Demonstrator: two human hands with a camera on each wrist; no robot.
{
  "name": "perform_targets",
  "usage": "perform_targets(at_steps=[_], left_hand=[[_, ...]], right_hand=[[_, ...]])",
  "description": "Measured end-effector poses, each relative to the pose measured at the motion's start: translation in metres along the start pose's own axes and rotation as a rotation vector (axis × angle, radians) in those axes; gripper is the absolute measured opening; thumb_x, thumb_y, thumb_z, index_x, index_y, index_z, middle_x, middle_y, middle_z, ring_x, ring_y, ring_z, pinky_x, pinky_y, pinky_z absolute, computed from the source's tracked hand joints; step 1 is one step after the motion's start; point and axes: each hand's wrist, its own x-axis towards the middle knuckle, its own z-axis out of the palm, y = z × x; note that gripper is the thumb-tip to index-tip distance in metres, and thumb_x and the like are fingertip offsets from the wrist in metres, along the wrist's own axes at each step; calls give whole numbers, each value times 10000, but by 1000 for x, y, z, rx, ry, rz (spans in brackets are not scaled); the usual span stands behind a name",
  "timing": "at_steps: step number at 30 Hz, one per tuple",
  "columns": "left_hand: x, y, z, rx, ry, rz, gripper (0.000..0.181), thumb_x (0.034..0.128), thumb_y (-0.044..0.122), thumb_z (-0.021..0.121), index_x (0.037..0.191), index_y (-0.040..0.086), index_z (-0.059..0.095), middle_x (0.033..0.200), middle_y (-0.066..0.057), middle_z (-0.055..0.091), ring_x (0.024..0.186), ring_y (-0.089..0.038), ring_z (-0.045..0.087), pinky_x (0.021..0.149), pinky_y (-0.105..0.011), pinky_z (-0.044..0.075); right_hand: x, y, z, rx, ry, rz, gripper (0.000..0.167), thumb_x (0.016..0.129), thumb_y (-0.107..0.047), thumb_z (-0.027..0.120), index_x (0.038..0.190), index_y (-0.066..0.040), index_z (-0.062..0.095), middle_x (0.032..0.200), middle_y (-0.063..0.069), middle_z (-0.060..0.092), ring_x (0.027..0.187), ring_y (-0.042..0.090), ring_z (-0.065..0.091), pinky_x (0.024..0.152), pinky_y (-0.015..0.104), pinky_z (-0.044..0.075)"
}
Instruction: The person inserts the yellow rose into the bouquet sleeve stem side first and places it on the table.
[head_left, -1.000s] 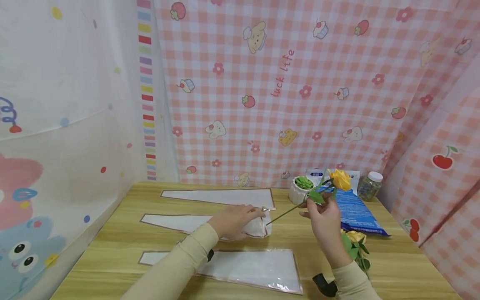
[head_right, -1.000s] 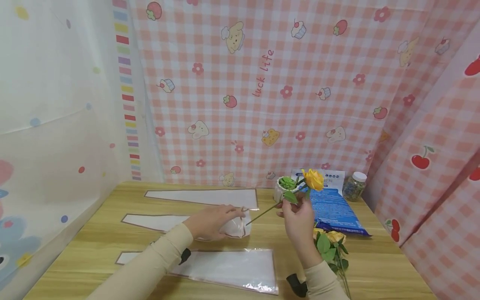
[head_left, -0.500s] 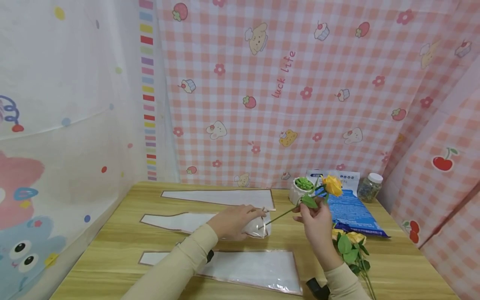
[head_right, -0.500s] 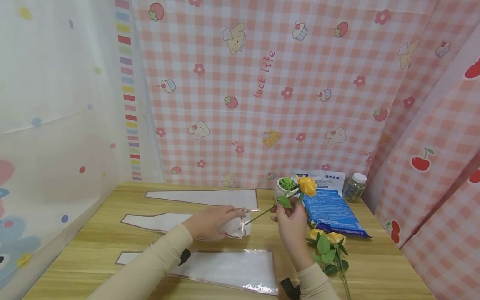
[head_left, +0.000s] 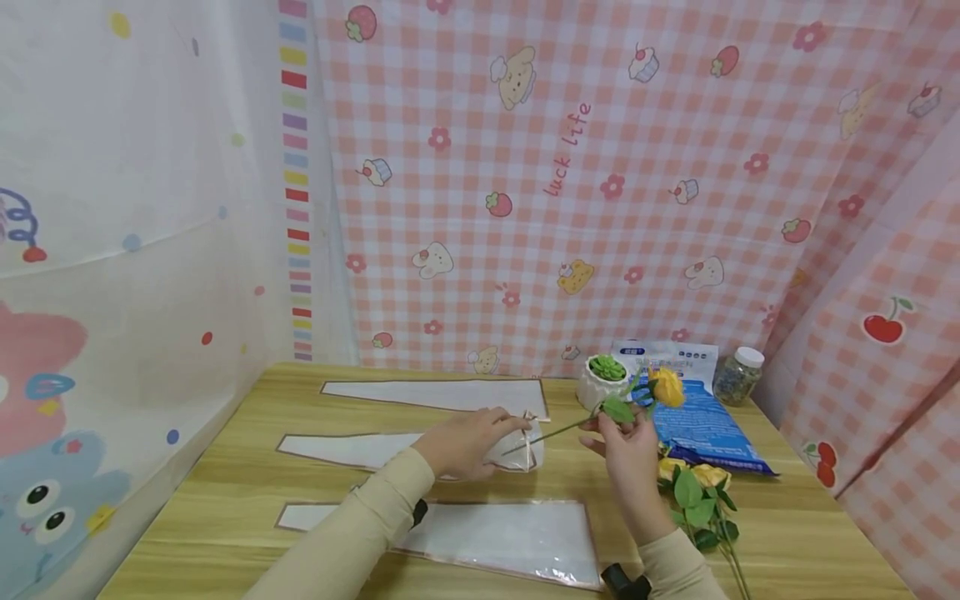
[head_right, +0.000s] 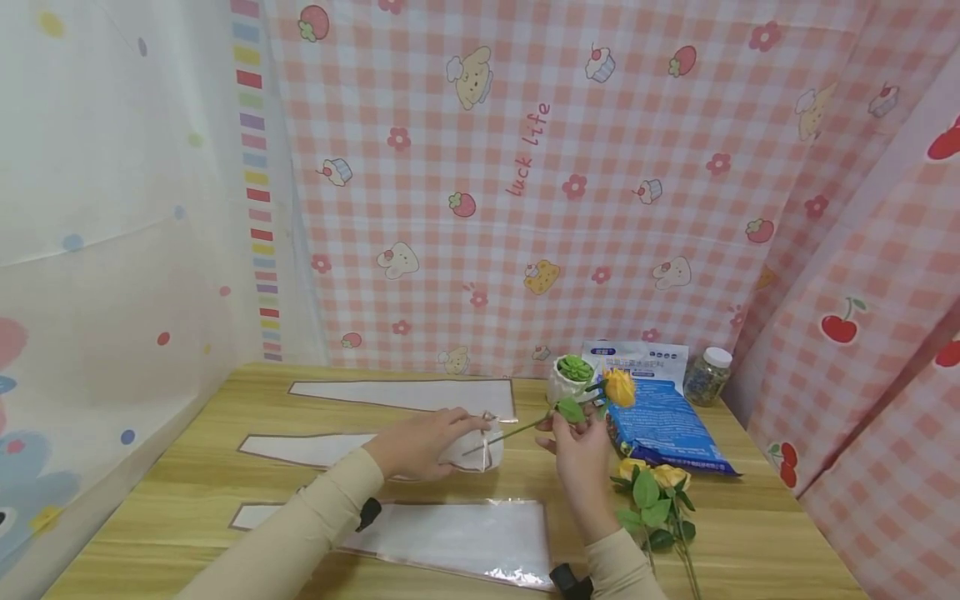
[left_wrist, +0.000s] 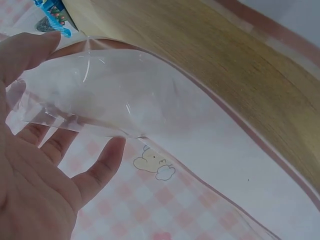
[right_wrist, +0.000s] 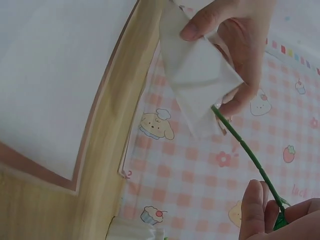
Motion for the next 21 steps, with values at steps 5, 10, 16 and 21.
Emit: perform_targets(at_steps=[5,10,16,21], left_hand=[[-1,2,-3,-21,7,-3,794,881,294,785,1561,284,375,1404,-47,544,1204,-191,587,1010,-341,511],[0,5,-5,-28,12,9,776,892,296,773,1559,263,378,1402,-50,543,1197,-183,585,1002,-328,514],[0,7,-8,-42,17,-1,767,908,296,761,1563,267,363,1410,-43,530,1199,-175,577,981,-320,524],[2,9,-9,-36,16,-10,761,913,305,756,1564,279,364,1422,-34,525,1205,-171,578,970,-326,532]], right_hand=[[-1,4,4,26,6,40,232,1022,-30,535,1235,22,458,960,52,654,791,110,690,728,305,616],[-2,6,5,34,-4,104,296,1035,-57,523,1311,7,435,1024,46,629,826,119,683,739,305,615],[-3,6,7,37,-19,157,346,1045,-93,523,1367,-15,423,1096,75,602,872,132,675,751,303,612],[-4,13,8,35,-18,188,288,1034,-68,521,1306,-12,443,1032,56,593,857,136,662,730,289,608]])
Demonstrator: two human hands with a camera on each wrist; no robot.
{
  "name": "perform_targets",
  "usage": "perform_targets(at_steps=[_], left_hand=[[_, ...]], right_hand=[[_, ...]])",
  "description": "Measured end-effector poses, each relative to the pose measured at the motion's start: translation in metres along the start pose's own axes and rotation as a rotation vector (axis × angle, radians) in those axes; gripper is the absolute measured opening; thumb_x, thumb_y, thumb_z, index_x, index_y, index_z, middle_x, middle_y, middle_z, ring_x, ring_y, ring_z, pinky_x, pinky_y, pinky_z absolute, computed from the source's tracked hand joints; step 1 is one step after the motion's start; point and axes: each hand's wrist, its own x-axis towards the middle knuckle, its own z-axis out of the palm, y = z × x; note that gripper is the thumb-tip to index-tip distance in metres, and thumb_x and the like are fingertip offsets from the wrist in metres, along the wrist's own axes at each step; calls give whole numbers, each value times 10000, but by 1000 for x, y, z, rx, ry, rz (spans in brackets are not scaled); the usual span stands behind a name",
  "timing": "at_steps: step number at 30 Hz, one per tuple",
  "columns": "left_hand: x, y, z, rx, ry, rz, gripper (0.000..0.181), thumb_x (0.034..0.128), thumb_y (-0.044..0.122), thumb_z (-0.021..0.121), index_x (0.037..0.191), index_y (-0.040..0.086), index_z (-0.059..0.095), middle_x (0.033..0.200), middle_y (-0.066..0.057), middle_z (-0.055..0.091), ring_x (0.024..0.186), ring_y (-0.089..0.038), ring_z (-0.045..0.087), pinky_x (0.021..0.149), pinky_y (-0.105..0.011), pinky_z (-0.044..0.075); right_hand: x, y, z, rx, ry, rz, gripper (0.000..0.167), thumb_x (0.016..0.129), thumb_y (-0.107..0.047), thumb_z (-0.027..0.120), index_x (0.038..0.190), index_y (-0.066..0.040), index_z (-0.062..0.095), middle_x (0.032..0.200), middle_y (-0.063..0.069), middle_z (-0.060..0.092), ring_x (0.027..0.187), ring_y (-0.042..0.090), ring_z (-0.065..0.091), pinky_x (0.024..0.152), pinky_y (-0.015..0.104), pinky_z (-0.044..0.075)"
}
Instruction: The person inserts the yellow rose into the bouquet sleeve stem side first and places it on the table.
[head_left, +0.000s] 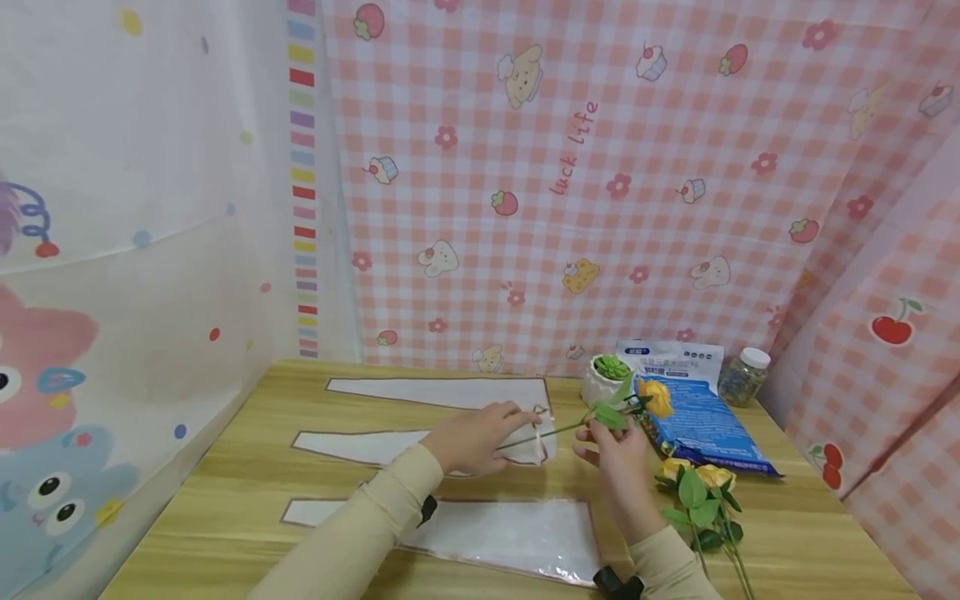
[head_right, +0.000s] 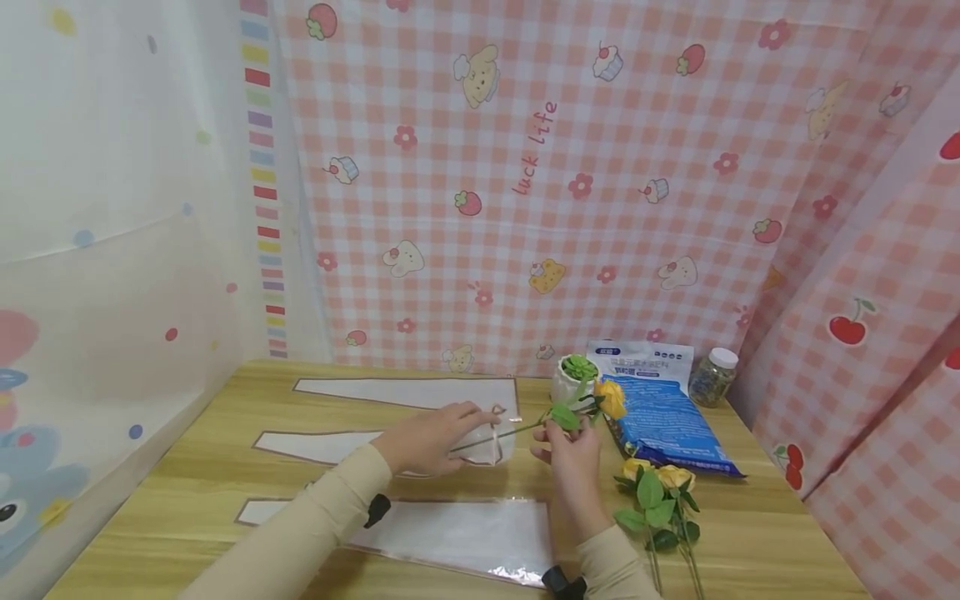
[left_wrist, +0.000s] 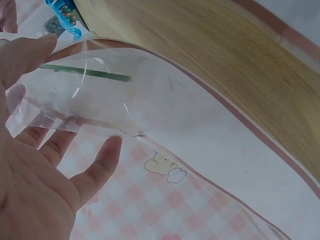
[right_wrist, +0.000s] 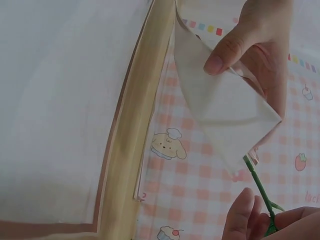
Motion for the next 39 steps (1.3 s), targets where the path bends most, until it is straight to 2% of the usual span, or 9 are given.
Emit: perform_targets(at_steps=[10,19,27,31,39], left_hand=[[-1,-4,1,-71,12,-22,772,912,257,762,1569,261,356,1429,-46,509,1236,-180,552,989,-345,524],[-2,-6,-4,-89,34,-18,793,917,259,750,1585,247,323,1425,-53,504,1253,-193,545,1008,-347,514],[-4,-7,-5,-91,51,-27,780,926,278,743,1583,251,323,1421,-47,501,1222,-167,548,993,-337,519],[-4,-7,-6,-95,66,-28,771,929,279,746,1577,251,331,1407,-50,511,1198,-170,558,970,-344,534],[-2,-9,-4,-80,98,-4,775,916,250,755,1570,210,341,1388,-57,521,1195,-175,563,973,-336,533]], right_hand=[[1,4,0,35,-67,65,253,1031,-25,499,1266,54,445,1040,50,591,849,112,667,763,267,602],[0,4,-3,149,-121,132,188,1024,31,451,1211,46,439,992,28,601,821,108,678,799,268,597],[0,6,-7,179,-146,154,171,1037,20,424,1208,24,439,989,15,636,853,121,686,803,278,598],[1,9,-8,177,-156,156,184,1045,8,407,1224,30,441,987,5,647,850,113,688,795,276,600],[-1,10,-10,104,-141,142,238,1061,-31,413,1283,54,429,1053,31,623,864,109,686,795,267,599]])
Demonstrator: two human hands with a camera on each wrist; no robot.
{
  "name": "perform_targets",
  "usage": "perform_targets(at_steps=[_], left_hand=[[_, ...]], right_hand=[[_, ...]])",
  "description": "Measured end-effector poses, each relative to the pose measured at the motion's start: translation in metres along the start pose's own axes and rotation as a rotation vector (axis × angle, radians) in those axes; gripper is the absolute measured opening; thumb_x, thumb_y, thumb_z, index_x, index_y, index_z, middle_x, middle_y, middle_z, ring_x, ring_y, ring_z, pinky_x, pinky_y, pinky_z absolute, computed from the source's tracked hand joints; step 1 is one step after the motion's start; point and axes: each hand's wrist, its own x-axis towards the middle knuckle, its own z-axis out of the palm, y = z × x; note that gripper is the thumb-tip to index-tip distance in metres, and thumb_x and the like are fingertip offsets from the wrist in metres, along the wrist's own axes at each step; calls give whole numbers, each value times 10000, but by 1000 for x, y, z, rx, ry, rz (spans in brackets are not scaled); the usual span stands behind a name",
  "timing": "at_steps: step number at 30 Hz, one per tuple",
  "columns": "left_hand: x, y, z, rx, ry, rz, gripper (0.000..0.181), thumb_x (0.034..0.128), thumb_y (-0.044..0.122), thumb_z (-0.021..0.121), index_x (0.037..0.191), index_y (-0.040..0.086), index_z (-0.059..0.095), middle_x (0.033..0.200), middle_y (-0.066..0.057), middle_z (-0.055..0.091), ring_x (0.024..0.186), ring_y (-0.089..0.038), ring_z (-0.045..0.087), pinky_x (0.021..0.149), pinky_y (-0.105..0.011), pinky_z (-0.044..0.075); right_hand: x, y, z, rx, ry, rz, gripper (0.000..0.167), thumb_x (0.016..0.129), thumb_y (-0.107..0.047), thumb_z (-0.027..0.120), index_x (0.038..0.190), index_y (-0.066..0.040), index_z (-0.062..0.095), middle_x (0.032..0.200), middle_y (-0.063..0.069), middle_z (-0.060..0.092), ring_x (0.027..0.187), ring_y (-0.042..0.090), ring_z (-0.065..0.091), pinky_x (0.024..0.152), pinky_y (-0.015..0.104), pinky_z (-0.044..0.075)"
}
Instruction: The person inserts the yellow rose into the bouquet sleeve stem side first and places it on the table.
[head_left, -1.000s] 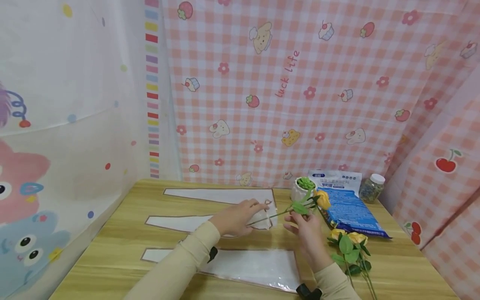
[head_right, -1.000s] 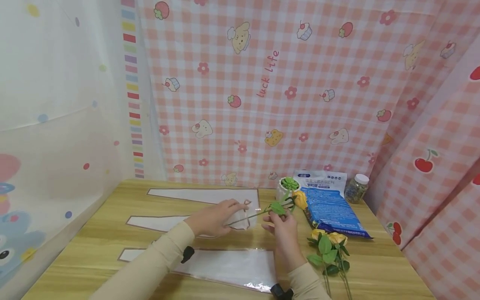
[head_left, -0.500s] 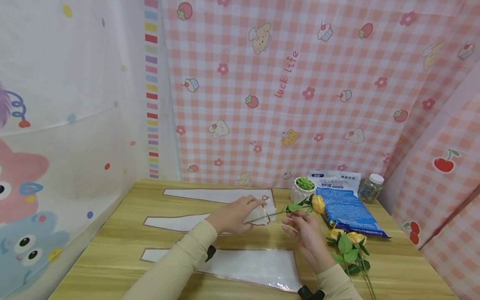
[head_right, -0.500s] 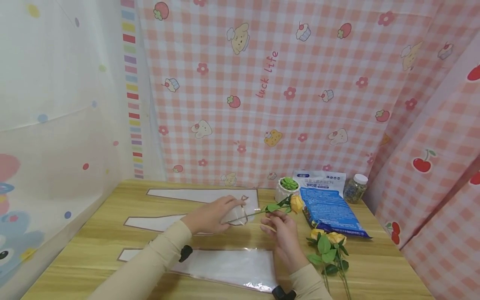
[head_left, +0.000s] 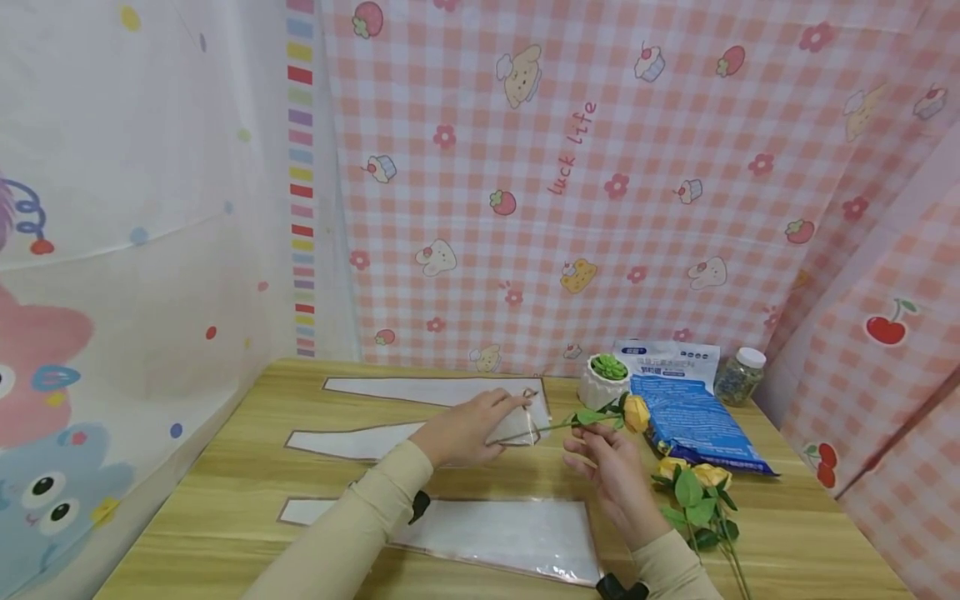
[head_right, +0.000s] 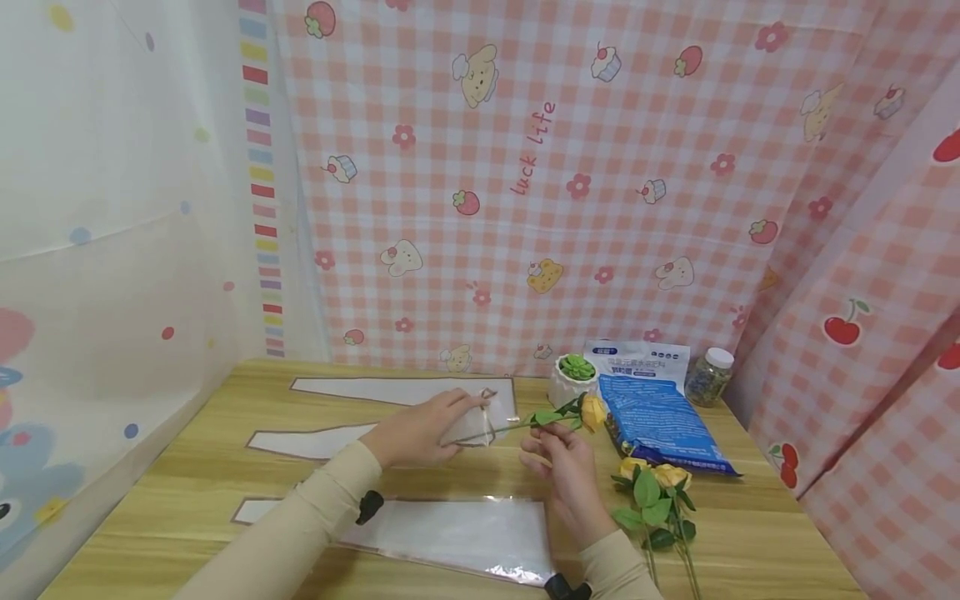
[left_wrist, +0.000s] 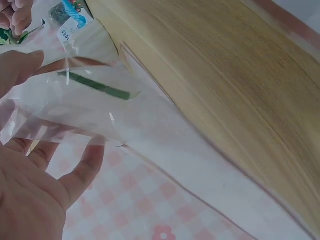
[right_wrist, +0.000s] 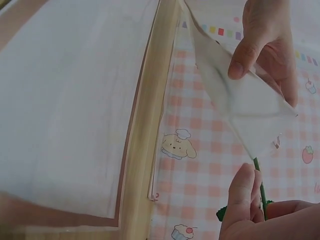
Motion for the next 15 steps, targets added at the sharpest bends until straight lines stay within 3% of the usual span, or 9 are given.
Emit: perform_targets(at_steps=[7,15], left_hand=[[3,1,0,24,33,27,798,900,230,771,1565,173,333,1361,-71,534,1213,-202,566,993,-344,524],[3,3,-1,19,40,27,811,914,250,762,1582,155,312,1362,-80,533,1198,-200,572,979,-340,533]], right_hand=[[-2,-3,0,-27,30,-2,190,1062,-51,445,1225,40,479,1015,20,663,858,124,695,777,294,608],[-4,-5,-4,-116,-5,20,320,1069,-84,453,1337,91,459,1103,49,652,911,128,685,795,302,604]])
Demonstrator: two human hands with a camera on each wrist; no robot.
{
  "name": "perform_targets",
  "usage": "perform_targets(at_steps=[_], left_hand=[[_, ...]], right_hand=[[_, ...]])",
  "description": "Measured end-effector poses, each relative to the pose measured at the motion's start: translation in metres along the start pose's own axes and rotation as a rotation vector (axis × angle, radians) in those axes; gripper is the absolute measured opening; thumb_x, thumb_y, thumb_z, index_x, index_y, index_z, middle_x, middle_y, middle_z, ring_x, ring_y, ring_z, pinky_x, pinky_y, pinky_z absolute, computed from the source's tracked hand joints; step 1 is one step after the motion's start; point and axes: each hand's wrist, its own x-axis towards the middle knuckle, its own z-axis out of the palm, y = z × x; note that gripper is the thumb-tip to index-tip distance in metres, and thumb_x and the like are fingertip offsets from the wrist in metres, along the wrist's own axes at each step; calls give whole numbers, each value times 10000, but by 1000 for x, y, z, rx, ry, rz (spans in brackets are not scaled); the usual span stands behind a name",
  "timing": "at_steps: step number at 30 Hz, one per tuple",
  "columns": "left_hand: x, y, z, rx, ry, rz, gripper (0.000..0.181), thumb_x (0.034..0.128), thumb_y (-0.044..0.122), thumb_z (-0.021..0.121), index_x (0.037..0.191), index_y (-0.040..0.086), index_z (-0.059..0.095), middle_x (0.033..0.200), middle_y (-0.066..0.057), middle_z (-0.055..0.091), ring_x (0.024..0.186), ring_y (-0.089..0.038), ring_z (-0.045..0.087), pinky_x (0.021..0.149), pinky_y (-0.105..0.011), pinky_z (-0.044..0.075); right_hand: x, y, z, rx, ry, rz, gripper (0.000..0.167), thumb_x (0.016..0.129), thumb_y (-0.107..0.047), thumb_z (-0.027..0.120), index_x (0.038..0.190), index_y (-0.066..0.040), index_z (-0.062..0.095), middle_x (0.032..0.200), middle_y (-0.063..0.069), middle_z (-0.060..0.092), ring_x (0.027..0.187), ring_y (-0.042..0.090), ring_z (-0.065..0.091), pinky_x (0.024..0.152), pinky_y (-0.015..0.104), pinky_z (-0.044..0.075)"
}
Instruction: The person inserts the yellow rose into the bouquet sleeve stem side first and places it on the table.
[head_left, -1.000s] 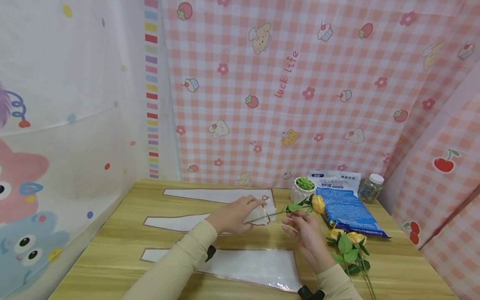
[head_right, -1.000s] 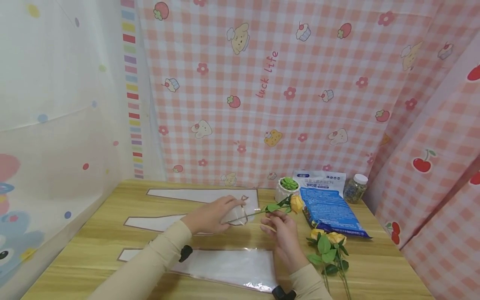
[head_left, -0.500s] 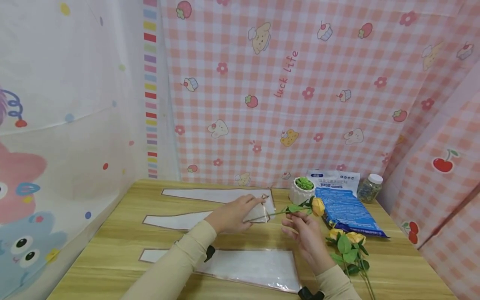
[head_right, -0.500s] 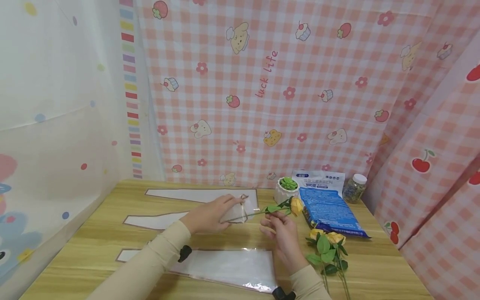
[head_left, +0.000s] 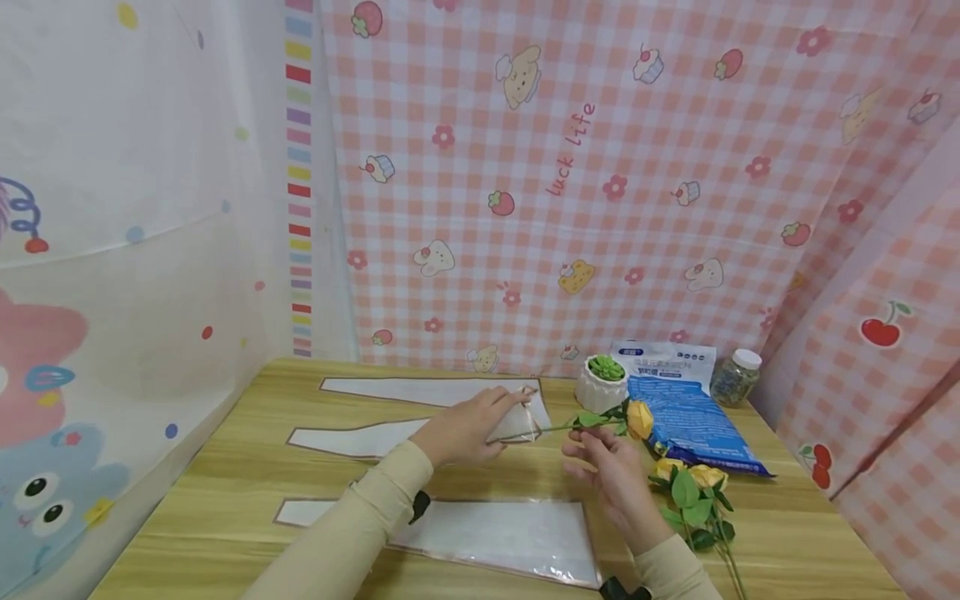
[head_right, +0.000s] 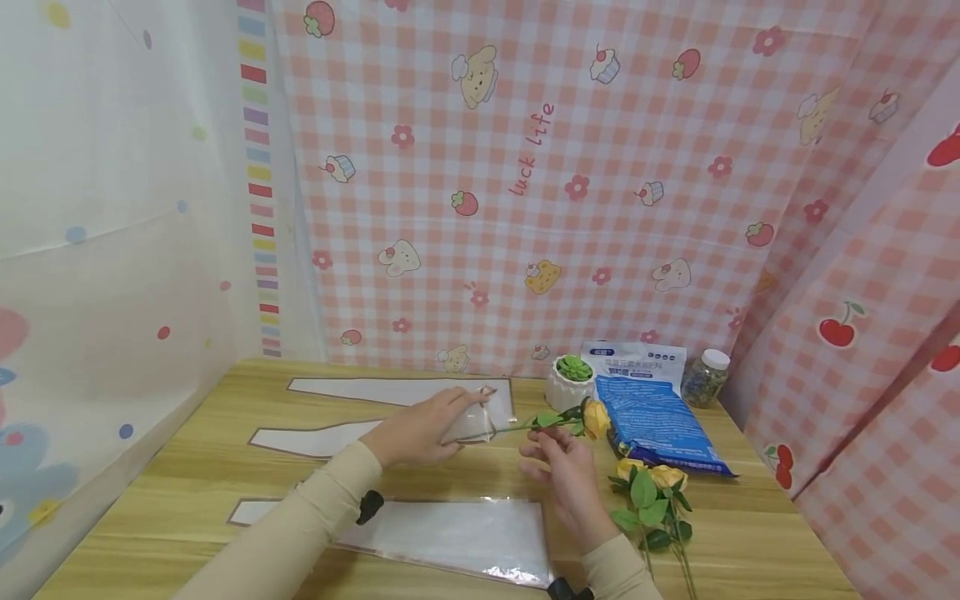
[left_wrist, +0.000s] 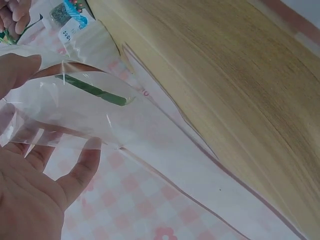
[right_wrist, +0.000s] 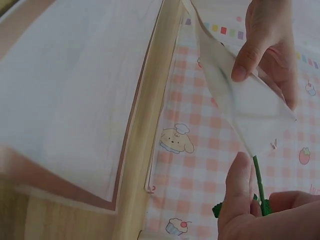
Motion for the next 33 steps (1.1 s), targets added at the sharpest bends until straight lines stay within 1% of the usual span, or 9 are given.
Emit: perform_targets(at_steps=[9,11,13,17,20,22,27,29,33], left_hand=[[-1,-4,-1,-10,5,-7,816,907,218,764,1584,153,313,1377,-89,530,1188,-191,573,969,-322,534],[-1,-4,-1,-11,2,-13,819,908,219,763,1586,161,307,1384,-89,528,1204,-198,573,982,-327,530],[-2,-4,-2,-15,2,-13,820,909,213,764,1586,158,305,1389,-95,526,1216,-211,574,993,-338,526],[-2,-4,-4,-15,3,-6,803,911,214,762,1575,142,319,1396,-103,524,1232,-225,570,1009,-350,518],[-2,-5,-4,-6,2,2,787,916,218,757,1568,134,324,1402,-103,521,1239,-227,567,1015,-348,514],[-1,-5,-4,-2,0,11,786,920,217,753,1570,134,318,1405,-106,518,1244,-234,565,1018,-352,513],[-1,-5,-4,-7,5,34,797,919,211,754,1576,135,311,1400,-112,519,1234,-241,569,1017,-363,515],[-1,-5,-4,-4,7,32,792,918,219,756,1573,132,318,1389,-108,525,1224,-234,572,1016,-357,515],[-4,-6,-5,2,-5,10,770,926,246,751,1565,136,336,1390,-99,526,1230,-228,570,1019,-349,512]], right_hand=[[-2,-4,-10,-100,-66,34,431,1069,-104,461,1441,104,397,1289,166,577,977,146,665,838,320,596],[-3,-4,-15,-143,-105,41,440,1067,-106,472,1438,122,404,1312,204,565,996,173,662,831,329,598],[-4,-4,-22,-201,-176,59,448,1061,-119,500,1417,142,425,1297,218,576,1001,193,659,819,337,599],[-4,-7,-44,-332,-388,111,442,1049,-132,539,1367,170,477,1175,179,646,974,205,668,796,355,601],[-4,-14,-61,-416,-471,126,410,1050,-122,538,1339,166,509,1103,144,668,956,208,670,791,368,601],[-6,-22,-70,-476,-436,131,381,1052,-116,534,1326,149,530,1084,139,673,950,217,668,787,382,601],[-9,-43,-89,-600,-211,134,395,1081,-108,466,1393,134,474,1143,206,651,951,243,677,752,411,610],[-8,-49,-94,-592,-155,112,443,1098,-116,421,1466,127,380,1242,276,595,1003,264,671,772,418,612],[-1,-51,-97,-537,-130,40,518,1111,-148,384,1560,65,238,1452,351,414,1199,358,593,871,425,593]])
